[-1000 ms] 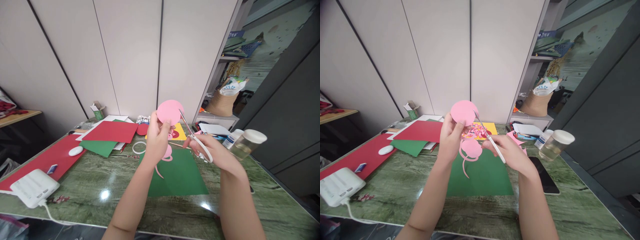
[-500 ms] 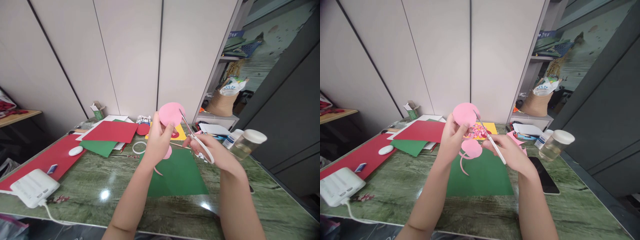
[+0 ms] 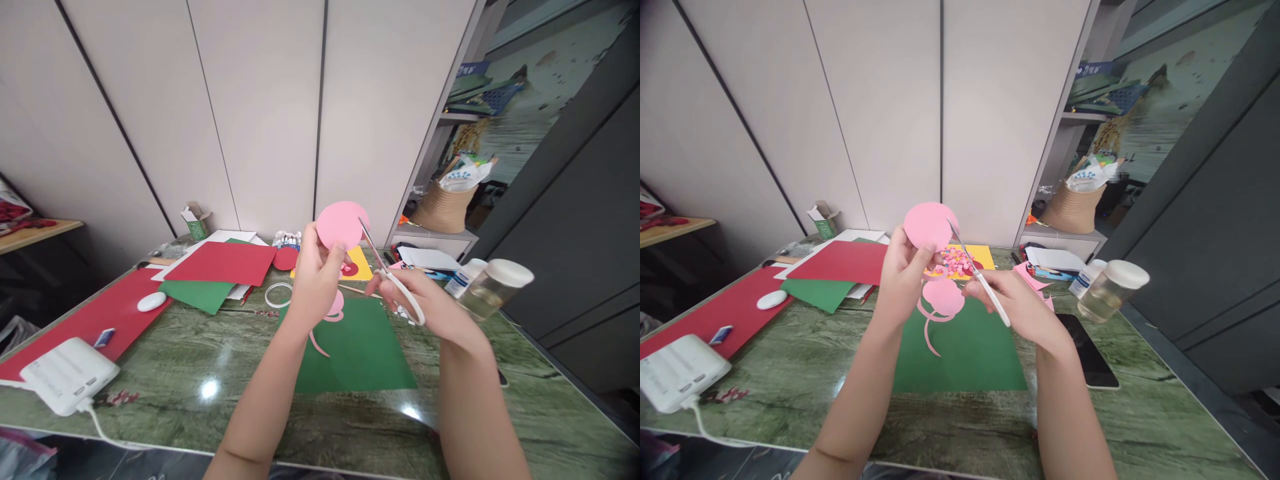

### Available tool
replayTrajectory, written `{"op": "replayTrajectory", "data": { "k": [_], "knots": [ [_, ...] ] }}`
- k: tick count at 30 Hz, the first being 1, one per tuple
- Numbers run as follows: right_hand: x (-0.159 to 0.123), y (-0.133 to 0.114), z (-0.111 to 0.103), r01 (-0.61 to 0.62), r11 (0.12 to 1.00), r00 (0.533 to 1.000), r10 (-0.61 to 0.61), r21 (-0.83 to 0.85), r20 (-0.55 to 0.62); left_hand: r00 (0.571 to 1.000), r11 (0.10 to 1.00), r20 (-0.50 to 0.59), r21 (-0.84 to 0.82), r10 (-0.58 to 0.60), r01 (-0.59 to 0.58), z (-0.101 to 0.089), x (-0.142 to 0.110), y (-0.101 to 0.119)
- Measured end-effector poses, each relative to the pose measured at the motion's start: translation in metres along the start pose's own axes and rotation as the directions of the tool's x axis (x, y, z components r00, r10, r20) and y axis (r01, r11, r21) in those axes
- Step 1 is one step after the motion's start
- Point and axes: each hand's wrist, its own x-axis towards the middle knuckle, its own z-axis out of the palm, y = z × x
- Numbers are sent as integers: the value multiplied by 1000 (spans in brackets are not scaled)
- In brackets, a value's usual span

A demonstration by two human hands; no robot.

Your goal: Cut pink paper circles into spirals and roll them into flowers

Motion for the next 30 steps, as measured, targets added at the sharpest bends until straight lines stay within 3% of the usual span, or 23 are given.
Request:
{"op": "replayTrajectory", "data": {
  "k": [6,15,30],
  "knots": [
    [0,1,-1,-3,1000,1000,4,-5,19,1000,1000,-2,18,7,-7,-1,1,-2],
    [0,2,-1,16,999,1000,-16,-37,-8,994,995,94,80,-59,52,-3,-1,3],
    [-1,5,-3,18,1000,1000,-18,-22,19,999,999,37,35,0,-2,-6,2,2]
  ]
}}
